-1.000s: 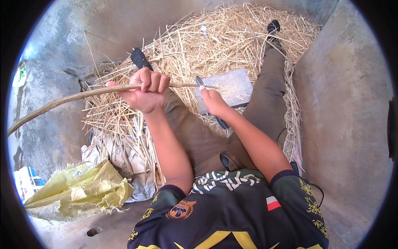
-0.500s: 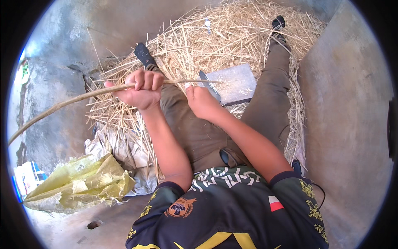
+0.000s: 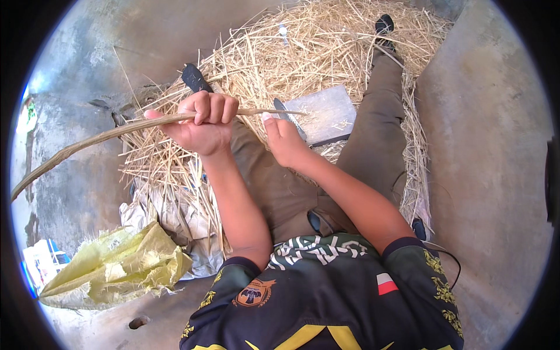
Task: The person sits on a bed of straw and uses a utility knife to strip the outer layer from a long, thin stick. They then use a machete to further smooth and shape the stick, holding it against their leg for support. The processed stick is placed aside, and the person repeats the process with another stick.
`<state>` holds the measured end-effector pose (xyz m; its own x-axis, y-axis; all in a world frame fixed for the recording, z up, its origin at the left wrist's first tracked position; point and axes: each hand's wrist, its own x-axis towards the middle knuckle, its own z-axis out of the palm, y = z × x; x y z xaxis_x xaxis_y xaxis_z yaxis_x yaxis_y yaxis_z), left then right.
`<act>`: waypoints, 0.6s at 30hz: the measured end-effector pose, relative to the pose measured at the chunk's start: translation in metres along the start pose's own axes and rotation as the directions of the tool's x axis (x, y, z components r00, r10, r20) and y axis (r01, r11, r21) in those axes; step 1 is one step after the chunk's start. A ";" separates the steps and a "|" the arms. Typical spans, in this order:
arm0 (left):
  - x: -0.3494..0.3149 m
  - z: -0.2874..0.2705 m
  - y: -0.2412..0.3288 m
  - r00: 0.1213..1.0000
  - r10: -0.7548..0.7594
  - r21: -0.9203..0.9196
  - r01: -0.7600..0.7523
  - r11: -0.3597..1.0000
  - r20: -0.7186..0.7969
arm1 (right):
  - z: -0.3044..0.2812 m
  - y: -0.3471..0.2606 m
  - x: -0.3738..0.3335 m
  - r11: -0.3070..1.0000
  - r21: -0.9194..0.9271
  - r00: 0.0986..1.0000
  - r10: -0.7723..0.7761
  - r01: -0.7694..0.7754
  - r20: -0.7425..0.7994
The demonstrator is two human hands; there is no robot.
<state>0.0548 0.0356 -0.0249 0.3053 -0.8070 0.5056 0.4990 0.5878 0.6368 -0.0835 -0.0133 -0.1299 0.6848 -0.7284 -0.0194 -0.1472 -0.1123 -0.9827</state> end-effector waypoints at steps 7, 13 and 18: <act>-0.005 -0.011 0.011 0.998 0.051 0.032 -0.050 0.998 -0.041 | 0.005 0.044 0.013 0.980 -0.073 0.982 0.186 -0.185 0.016; -0.002 -0.004 0.005 0.998 0.066 -0.028 -0.067 0.997 -0.014 | 0.014 0.038 0.008 0.991 -0.044 0.990 0.124 -0.127 -0.067; 0.001 -0.004 0.004 0.992 0.094 0.025 -0.092 0.995 -0.089 | 0.009 0.081 0.021 0.972 -0.082 0.974 0.214 -0.219 -0.068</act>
<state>0.0603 0.0369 -0.0244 0.4217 -0.7500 0.5095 0.4482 0.6610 0.6019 -0.0746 -0.0314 -0.2120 0.5872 -0.7800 -0.2164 -0.3521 -0.0053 -0.9360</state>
